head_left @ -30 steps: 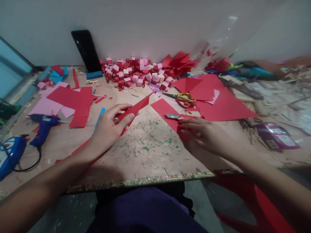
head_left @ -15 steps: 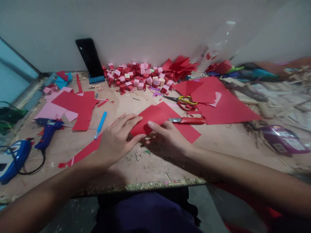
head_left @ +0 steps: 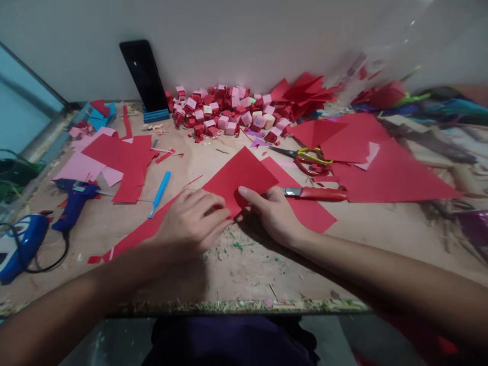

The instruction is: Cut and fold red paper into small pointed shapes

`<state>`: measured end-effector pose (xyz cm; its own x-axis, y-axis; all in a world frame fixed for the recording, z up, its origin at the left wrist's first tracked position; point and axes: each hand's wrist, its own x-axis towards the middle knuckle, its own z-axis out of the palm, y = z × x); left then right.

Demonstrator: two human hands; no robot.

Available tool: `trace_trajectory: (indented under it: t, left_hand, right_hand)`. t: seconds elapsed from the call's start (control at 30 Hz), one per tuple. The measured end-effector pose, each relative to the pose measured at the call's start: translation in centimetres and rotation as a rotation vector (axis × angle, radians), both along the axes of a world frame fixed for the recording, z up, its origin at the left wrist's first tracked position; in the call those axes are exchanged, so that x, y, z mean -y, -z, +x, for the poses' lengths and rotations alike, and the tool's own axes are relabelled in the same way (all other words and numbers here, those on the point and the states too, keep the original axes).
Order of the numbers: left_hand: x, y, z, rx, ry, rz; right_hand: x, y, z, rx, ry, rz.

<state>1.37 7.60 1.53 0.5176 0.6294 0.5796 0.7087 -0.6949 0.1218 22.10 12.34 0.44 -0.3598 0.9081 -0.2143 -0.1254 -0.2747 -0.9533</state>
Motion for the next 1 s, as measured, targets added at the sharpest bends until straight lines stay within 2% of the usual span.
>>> trace_trajectory:
  t: [0.1, 0.17, 0.3, 0.4, 0.47, 0.53, 0.67, 0.83, 1.0]
  left_hand:
    - [-0.1, 0.2, 0.1, 0.178, 0.013, -0.119]
    - [-0.2, 0.0, 0.2, 0.332, 0.000, -0.258]
    - [-0.4, -0.7, 0.5, 0.672, -0.150, -0.578]
    - [-0.4, -1.0, 0.8, 0.877, -0.199, -0.779]
    - [-0.4, -1.1, 0.9, 0.937, -0.192, -0.866]
    - [-0.4, -1.2, 1.0, 0.950, -0.207, -0.855]
    - [-0.5, -1.2, 0.9, 0.983, -0.259, -0.695]
    - [-0.9, -0.4, 0.8, 1.091, -0.190, -0.868]
    - [-1.0, 0.2, 0.8, 1.101, -0.179, -0.954]
  right_hand:
    - [-0.1, 0.1, 0.2, -0.045, -0.051, 0.073]
    - [-0.2, 0.2, 0.4, -0.061, -0.120, 0.152]
    - [-0.4, 0.3, 0.6, -0.076, -0.241, 0.256]
    - [-0.4, 0.2, 0.6, -0.068, -0.239, 0.269]
    - [-0.3, 0.1, 0.6, -0.044, -0.218, 0.266]
    - [-0.2, -0.1, 0.5, -0.021, -0.193, 0.241]
    - [0.1, -0.5, 0.1, -0.027, -0.096, 0.141]
    - [0.2, -0.8, -0.4, -0.091, -0.029, 0.089]
    - [0.1, -0.7, -0.3, -0.063, -0.017, 0.110]
